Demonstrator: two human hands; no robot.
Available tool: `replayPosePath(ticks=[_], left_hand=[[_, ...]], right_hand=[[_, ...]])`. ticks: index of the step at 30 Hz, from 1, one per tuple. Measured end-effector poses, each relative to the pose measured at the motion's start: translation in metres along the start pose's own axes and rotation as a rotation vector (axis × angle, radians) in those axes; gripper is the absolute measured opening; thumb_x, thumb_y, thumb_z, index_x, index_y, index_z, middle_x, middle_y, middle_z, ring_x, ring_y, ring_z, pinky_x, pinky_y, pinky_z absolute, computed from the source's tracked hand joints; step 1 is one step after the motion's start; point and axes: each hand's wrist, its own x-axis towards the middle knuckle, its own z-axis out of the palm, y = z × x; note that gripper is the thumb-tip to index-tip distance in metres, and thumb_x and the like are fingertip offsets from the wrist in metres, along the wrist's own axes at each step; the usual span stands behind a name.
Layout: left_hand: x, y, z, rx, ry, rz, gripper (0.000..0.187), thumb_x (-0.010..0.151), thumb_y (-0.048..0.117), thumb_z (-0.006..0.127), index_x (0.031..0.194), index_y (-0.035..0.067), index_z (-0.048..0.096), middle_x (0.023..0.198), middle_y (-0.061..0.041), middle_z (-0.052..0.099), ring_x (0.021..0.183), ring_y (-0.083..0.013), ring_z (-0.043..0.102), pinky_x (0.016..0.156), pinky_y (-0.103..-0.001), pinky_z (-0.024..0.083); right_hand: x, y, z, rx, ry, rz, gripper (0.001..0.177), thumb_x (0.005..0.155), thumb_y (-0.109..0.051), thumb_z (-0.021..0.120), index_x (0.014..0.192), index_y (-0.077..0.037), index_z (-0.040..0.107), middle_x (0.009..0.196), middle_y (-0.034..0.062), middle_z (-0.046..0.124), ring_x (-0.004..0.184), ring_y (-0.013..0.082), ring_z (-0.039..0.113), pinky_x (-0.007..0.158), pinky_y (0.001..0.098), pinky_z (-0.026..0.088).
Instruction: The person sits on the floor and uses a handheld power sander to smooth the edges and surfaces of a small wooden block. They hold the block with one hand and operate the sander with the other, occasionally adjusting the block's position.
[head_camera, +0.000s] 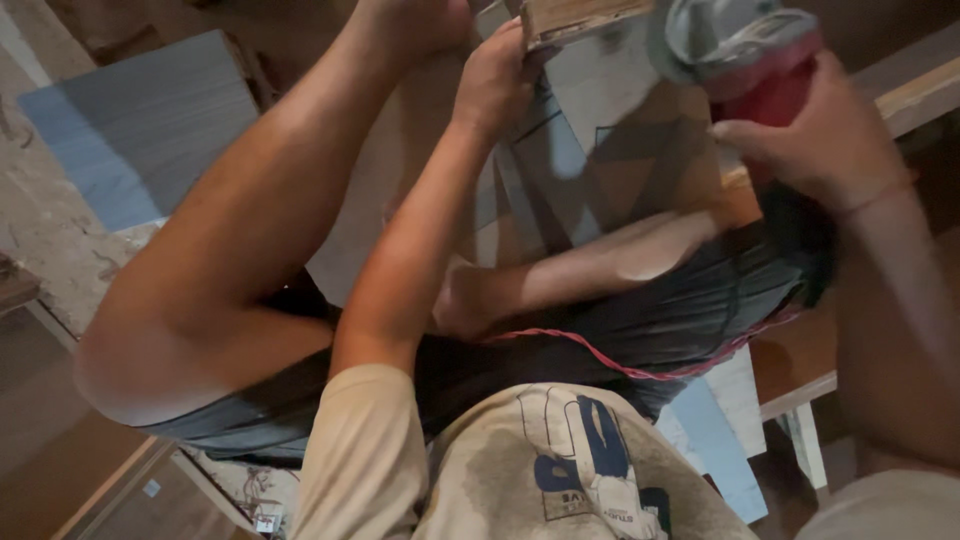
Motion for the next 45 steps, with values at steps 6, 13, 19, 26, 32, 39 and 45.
replayPosePath(ticks=[6, 13, 19, 26, 32, 39, 45], left_hand=[[0.001, -0.01, 0.004, -0.022, 0.026, 0.048, 0.017, 0.096, 0.01, 0.07, 0.112, 0.009, 0.069, 0.119, -0.012, 0.072, 0.115, -0.036, 0.066, 0.094, -0.042, 0.055], [0.001, -0.01, 0.005, -0.021, 0.053, 0.066, 0.021, 0.095, 0.007, 0.068, 0.116, 0.008, 0.068, 0.124, -0.014, 0.069, 0.118, -0.0386, 0.062, 0.096, -0.043, 0.053], [-0.002, 0.001, 0.002, -0.117, 0.047, 0.113, 0.029, 0.087, 0.005, 0.071, 0.116, 0.009, 0.069, 0.123, -0.014, 0.07, 0.121, -0.0359, 0.063, 0.099, -0.041, 0.053], [0.0, -0.007, 0.003, -0.04, 0.042, 0.113, 0.021, 0.097, 0.008, 0.067, 0.118, 0.008, 0.067, 0.12, -0.012, 0.07, 0.119, -0.0352, 0.063, 0.098, -0.043, 0.052], [0.0, -0.008, 0.005, 0.001, 0.059, 0.107, 0.019, 0.098, 0.011, 0.07, 0.116, 0.009, 0.067, 0.118, -0.012, 0.07, 0.116, -0.0356, 0.063, 0.095, -0.043, 0.053], [0.0, -0.002, 0.002, -0.2, 0.06, 0.138, 0.029, 0.091, -0.001, 0.064, 0.115, 0.012, 0.071, 0.122, -0.011, 0.072, 0.118, -0.033, 0.067, 0.099, -0.04, 0.055], [-0.001, -0.005, 0.004, -0.041, 0.062, 0.121, 0.025, 0.091, 0.002, 0.066, 0.116, 0.008, 0.068, 0.12, -0.014, 0.07, 0.12, -0.036, 0.063, 0.098, -0.042, 0.054]], right_hand=[[-0.001, 0.018, -0.013, 0.197, 0.064, 0.003, 0.076, 0.089, -0.047, 0.089, 0.137, 0.003, 0.057, 0.126, 0.021, 0.069, 0.117, 0.0317, 0.068, 0.101, 0.0435, 0.054], [-0.003, -0.074, 0.008, 0.099, -0.132, 0.134, 0.093, 0.077, -0.045, 0.09, 0.145, 0.002, 0.047, 0.129, 0.0265, 0.063, 0.113, 0.0385, 0.065, 0.089, 0.0472, 0.055], [0.003, -0.124, -0.004, 0.082, -0.211, 0.051, 0.088, 0.076, -0.046, 0.088, 0.14, 0.002, 0.051, 0.125, 0.0257, 0.066, 0.111, 0.0395, 0.068, 0.09, 0.0494, 0.054], [0.004, -0.092, -0.005, -0.012, -0.126, 0.029, 0.091, 0.077, -0.046, 0.091, 0.143, 0.002, 0.052, 0.128, 0.0274, 0.065, 0.113, 0.0403, 0.066, 0.092, 0.0482, 0.053], [0.003, -0.078, -0.007, 0.094, -0.086, 0.052, 0.086, 0.081, -0.045, 0.089, 0.142, 0.003, 0.052, 0.129, 0.0247, 0.066, 0.115, 0.0374, 0.068, 0.095, 0.0464, 0.054], [0.002, -0.113, 0.007, 0.108, -0.189, 0.014, 0.088, 0.077, -0.044, 0.088, 0.142, 0.001, 0.049, 0.127, 0.0249, 0.065, 0.112, 0.0396, 0.068, 0.091, 0.0472, 0.054], [0.001, -0.098, 0.006, 0.055, -0.129, 0.005, 0.089, 0.078, -0.044, 0.09, 0.142, 0.003, 0.05, 0.126, 0.028, 0.066, 0.111, 0.0429, 0.067, 0.09, 0.0495, 0.054]])
